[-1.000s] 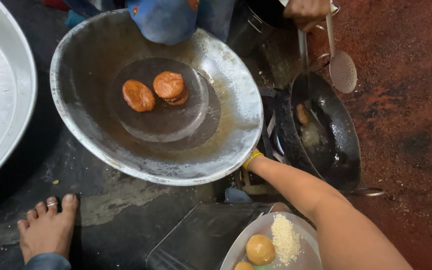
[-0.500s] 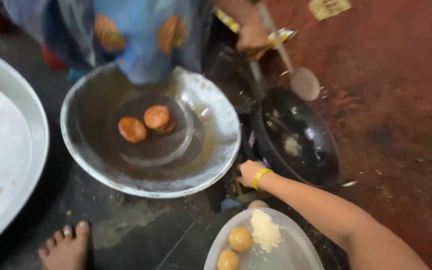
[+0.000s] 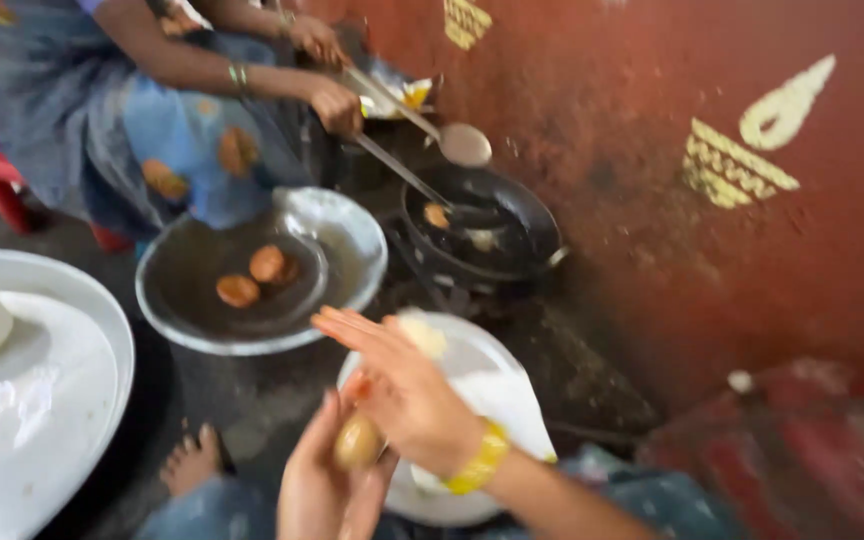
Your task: Flattening small balls of dough on a plate for frying.
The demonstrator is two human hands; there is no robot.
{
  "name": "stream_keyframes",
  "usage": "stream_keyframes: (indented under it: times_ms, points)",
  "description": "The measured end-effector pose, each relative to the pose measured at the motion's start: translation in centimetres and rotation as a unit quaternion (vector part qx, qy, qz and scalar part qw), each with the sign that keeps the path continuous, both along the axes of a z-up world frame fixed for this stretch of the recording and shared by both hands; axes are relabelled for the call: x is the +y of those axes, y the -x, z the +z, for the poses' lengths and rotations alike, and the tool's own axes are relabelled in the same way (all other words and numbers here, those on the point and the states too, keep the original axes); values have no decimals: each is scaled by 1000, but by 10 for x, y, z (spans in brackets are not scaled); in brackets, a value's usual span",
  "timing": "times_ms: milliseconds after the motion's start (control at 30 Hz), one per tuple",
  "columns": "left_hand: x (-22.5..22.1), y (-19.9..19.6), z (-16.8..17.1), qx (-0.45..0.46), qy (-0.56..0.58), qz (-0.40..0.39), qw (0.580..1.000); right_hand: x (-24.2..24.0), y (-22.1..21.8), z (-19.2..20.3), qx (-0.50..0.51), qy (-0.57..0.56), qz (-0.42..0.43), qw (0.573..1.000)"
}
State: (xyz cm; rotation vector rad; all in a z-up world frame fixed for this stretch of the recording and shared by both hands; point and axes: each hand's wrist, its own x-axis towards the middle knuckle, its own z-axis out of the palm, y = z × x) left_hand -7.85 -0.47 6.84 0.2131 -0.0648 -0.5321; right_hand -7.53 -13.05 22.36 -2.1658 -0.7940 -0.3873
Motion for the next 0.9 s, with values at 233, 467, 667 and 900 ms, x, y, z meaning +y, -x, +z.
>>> stream_keyframes:
  times_ms: [233,467,667,900]
  points:
    - [-35,34,34,1,49,-36,998,-26,83,-63,-36,47,12,998]
    - [-83,25,22,117,-180,-156,964,-49,103,-63,-4,-53,-83,995]
    - [-81,-41,12,147,-244,-177,942,-96,76,-86,238,-90,-176,951]
    - [-86,-65,-70,-409,-738,-107,526,-229,-35,-211,523,-501,-131,676]
